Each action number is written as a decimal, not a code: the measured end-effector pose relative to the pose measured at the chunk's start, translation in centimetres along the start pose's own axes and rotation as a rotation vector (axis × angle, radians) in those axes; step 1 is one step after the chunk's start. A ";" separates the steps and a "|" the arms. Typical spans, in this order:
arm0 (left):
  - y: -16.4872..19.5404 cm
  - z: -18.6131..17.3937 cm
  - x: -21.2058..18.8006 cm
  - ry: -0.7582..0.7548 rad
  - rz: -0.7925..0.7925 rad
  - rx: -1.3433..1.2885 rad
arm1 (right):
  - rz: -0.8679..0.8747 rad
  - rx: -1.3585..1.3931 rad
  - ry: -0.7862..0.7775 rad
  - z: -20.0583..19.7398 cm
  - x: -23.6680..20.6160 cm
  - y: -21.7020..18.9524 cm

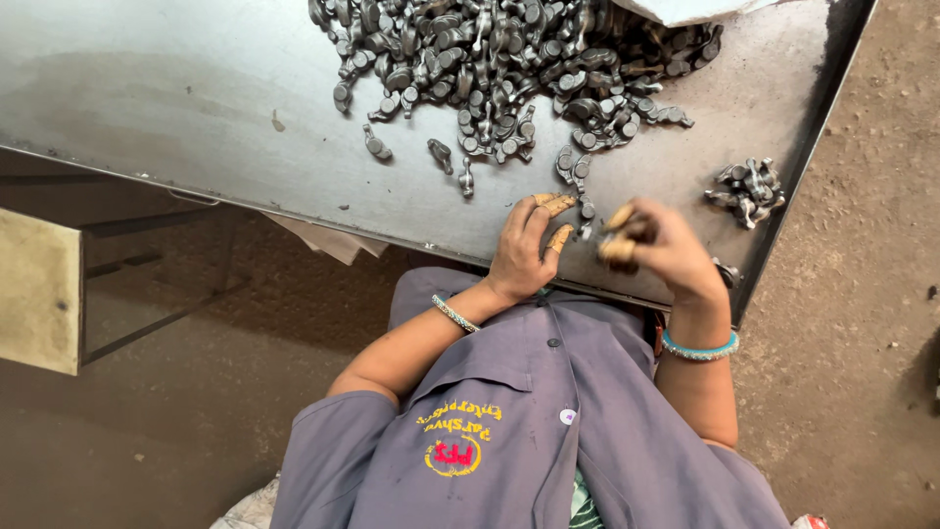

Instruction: The person sits at a metal table and sorts a large pile of small metal castings, picking up individual parts, turning them in their hands, and placing them into separate groups on the table. At one point the person pours additional castings from a white sack onto the table and continues sorting through the pile.

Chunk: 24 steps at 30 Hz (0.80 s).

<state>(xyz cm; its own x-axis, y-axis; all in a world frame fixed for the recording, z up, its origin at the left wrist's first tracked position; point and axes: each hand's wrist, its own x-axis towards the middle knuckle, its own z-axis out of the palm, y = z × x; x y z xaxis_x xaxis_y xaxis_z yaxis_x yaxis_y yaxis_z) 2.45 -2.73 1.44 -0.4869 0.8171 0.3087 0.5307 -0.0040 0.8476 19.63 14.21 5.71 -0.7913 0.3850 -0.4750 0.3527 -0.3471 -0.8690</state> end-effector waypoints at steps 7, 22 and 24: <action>0.0 0.0 0.1 0.026 -0.013 -0.035 | -0.510 -0.212 0.397 3.8 2.1 -3.7; 0.0 -0.3 0.3 -0.070 0.002 0.030 | -0.368 0.504 0.299 2.3 2.1 4.3; -0.3 -0.2 0.1 -0.060 0.017 0.023 | -0.325 0.594 0.255 2.5 1.7 4.5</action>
<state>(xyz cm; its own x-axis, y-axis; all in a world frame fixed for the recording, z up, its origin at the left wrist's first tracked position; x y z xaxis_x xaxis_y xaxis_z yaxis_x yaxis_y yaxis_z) 2.09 -2.74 1.36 -0.4355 0.8503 0.2956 0.5545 -0.0053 0.8322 18.59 11.22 1.36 -0.6430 0.7103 -0.2863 -0.2689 -0.5595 -0.7840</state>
